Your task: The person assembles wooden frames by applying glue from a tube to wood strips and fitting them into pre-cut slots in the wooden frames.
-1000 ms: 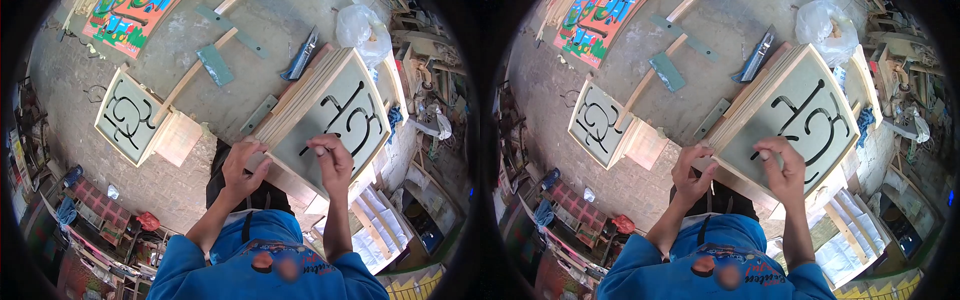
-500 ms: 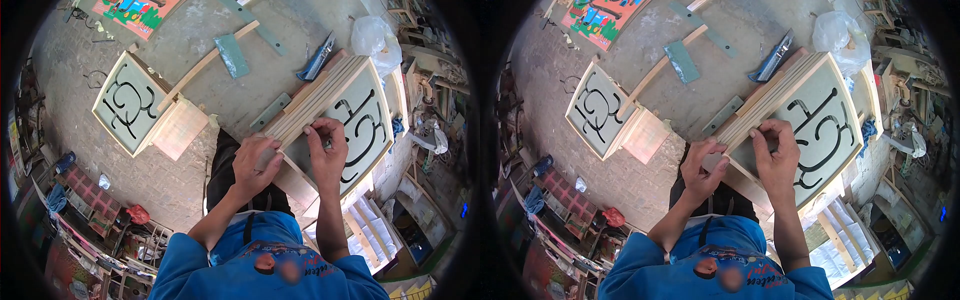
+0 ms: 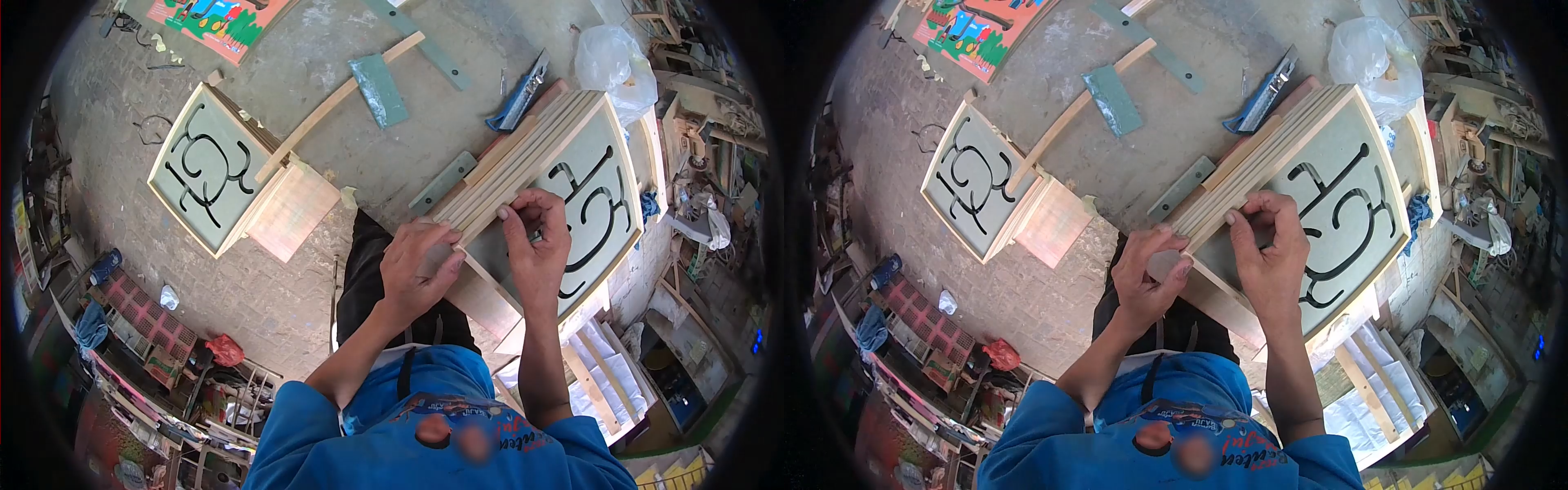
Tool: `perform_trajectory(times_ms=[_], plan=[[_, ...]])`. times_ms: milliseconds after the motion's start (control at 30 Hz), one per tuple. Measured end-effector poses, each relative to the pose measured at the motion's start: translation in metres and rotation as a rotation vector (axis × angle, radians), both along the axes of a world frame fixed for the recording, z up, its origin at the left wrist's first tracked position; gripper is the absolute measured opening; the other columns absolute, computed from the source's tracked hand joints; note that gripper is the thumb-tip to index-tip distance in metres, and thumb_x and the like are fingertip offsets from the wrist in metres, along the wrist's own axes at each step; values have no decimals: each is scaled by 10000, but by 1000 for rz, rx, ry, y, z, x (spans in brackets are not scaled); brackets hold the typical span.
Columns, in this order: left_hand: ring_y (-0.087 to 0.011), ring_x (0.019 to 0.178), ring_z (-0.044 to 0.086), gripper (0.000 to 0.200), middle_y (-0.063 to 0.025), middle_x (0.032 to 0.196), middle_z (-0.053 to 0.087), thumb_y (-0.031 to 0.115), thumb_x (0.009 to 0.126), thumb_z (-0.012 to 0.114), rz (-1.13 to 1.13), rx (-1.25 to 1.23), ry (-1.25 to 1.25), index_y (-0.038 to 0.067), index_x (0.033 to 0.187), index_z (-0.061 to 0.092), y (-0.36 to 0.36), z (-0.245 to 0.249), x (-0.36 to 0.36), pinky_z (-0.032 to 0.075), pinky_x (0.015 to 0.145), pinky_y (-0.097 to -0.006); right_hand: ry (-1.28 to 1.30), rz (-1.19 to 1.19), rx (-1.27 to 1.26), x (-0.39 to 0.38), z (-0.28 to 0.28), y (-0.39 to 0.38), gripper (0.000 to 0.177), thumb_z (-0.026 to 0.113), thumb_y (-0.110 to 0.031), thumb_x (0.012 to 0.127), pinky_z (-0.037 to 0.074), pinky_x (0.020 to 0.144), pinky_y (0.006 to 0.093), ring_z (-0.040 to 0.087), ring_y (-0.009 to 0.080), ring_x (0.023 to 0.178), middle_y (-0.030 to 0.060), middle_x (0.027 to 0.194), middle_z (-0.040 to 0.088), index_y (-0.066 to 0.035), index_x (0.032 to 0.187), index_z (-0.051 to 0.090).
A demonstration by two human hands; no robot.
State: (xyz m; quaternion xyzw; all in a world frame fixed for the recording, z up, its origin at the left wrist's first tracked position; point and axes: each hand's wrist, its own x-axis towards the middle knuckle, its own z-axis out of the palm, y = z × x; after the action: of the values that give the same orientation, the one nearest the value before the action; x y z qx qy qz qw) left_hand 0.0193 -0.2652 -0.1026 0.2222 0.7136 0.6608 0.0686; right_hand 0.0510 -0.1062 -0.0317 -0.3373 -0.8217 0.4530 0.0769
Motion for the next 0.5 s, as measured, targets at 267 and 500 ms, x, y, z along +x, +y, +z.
perform_trajectory(times_ms=[267,500], plan=[[-274,924,631,468,-128,928,710,59,774,750,-12,-17,11,25,1202,563,-1,2,-3,483,862,-380,-14,-5,-8,-4,3,-1,240,682,-15,837,463,660,255,551,110,727,47,862,603,-14,1026,535],[-278,934,626,452,-130,930,708,60,780,745,-35,-56,-12,34,1191,561,-3,4,-4,493,840,-373,1,12,7,-2,0,0,289,686,-28,842,472,642,262,563,121,713,59,859,605,-24,1076,515]])
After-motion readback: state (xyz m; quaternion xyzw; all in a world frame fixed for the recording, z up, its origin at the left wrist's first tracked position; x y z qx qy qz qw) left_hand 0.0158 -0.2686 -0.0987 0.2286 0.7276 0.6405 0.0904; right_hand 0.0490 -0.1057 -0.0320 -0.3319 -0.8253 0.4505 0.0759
